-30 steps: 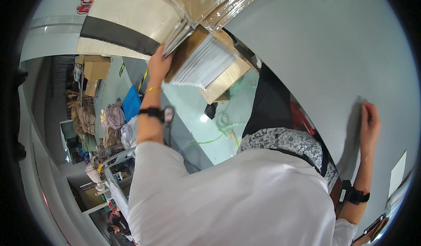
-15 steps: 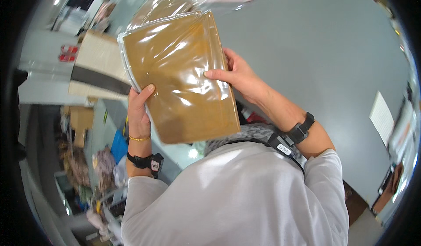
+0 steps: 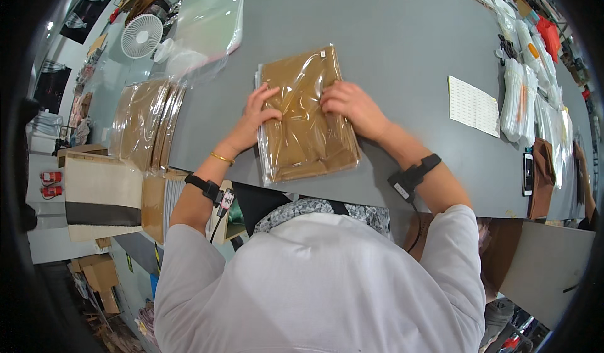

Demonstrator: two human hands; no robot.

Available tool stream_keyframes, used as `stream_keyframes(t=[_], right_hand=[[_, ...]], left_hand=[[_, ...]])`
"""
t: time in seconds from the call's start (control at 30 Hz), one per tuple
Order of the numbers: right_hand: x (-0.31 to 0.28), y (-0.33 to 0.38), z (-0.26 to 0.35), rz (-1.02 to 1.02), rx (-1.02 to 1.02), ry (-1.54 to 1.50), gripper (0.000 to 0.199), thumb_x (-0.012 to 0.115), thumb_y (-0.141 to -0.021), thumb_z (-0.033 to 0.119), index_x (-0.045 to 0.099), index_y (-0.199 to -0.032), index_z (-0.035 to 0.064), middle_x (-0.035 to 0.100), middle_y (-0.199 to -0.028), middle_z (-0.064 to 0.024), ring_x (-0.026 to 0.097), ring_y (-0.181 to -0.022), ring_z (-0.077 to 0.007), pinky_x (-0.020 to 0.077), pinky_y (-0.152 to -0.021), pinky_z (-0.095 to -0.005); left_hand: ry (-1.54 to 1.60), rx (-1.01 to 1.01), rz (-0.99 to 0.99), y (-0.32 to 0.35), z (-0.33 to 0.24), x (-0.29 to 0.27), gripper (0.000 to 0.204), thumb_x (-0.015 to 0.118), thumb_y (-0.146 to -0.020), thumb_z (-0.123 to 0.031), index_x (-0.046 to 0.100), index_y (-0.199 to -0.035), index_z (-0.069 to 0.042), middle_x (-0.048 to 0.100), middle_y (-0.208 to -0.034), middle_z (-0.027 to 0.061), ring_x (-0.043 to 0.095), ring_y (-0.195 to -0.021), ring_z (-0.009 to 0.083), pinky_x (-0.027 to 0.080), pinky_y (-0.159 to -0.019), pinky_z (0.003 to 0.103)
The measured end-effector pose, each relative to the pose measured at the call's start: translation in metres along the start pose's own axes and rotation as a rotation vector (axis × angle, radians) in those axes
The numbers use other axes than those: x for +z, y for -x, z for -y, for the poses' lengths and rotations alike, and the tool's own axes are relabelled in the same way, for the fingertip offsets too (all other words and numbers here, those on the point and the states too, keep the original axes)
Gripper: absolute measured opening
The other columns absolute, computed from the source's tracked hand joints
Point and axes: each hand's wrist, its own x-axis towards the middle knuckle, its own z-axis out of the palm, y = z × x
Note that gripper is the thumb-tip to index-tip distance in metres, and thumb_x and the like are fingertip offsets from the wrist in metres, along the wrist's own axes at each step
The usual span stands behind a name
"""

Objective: The person repeatedly picks up stacks of brown paper sheets and places them into clear plastic bags on a gray table. They smooth the contents and seal the bags, then stack the finished packages. The process is repeated continuously with new stacks of paper.

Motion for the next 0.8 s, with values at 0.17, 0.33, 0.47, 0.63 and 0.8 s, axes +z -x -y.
stream_keyframes(t=[0.17, 0.33, 0.47, 0.63, 0.8], right_hand=[[-0.005, 0.035, 0.007, -0.047, 0.284, 0.277, 0.041, 0.061, -0.093, 0.007, 0.061, -0.134, 0.0076, 0.063, -0.129, -0.0092, 0.057, -0.127, -0.032, 0.0505, -0.106, -0.0443], [-0.002, 0.016, -0.011, -0.086, 1.22, -0.575, 0.057, 0.073, -0.096, 0.033, 0.056, -0.135, -0.0056, 0.068, -0.113, -0.0126, 0.067, -0.088, -0.017, 0.0579, -0.07, -0.0286], [0.004, -0.007, -0.01, 0.296, 1.18, -0.257, 0.058, 0.079, -0.091, 0.036, 0.058, -0.124, -0.0072, 0.069, -0.101, -0.0122, 0.066, -0.085, -0.0169, 0.0555, -0.069, -0.0332], [0.003, -0.001, 0.029, 0.063, 1.177, -0.425, 0.051, 0.08, -0.089, 0.033, 0.062, -0.113, -0.0083, 0.071, -0.098, -0.0164, 0.069, -0.086, -0.0214, 0.055, -0.076, -0.0354], [0.004, 0.008, 0.048, -0.147, 1.391, -1.098, 0.041, 0.077, -0.089, 0.019, 0.062, -0.116, -0.008, 0.07, -0.104, -0.0113, 0.067, -0.09, -0.016, 0.0545, -0.079, -0.0314]], left_hand=[[-0.112, -0.175, -0.014, 0.041, 0.001, -0.008, 0.058, 0.065, -0.087, 0.004, 0.056, -0.139, -0.021, 0.036, -0.158, 0.0153, 0.03, -0.148, 0.0404, 0.034, -0.121, 0.05], [0.625, -0.748, -0.327, 0.034, -0.005, 0.018, 0.072, 0.072, -0.09, -0.01, 0.035, -0.152, -0.003, 0.038, -0.153, 0.0218, 0.041, -0.141, 0.0352, 0.038, -0.117, 0.047], [0.44, -0.711, -0.299, 0.018, -0.025, 0.043, 0.089, 0.076, -0.085, -0.009, 0.025, -0.157, -0.002, 0.036, -0.153, 0.0222, 0.036, -0.143, 0.0387, 0.03, -0.12, 0.049], [0.506, -0.629, -0.209, 0.046, -0.058, 0.048, 0.082, 0.065, -0.091, -0.001, 0.021, -0.161, -0.004, 0.027, -0.161, 0.0199, 0.027, -0.15, 0.0353, 0.023, -0.124, 0.045], [0.693, -0.687, -0.135, 0.051, -0.058, 0.029, 0.072, 0.064, -0.097, -0.007, 0.029, -0.159, -0.006, 0.038, -0.157, 0.0143, 0.037, -0.144, 0.0286, 0.035, -0.117, 0.043]])
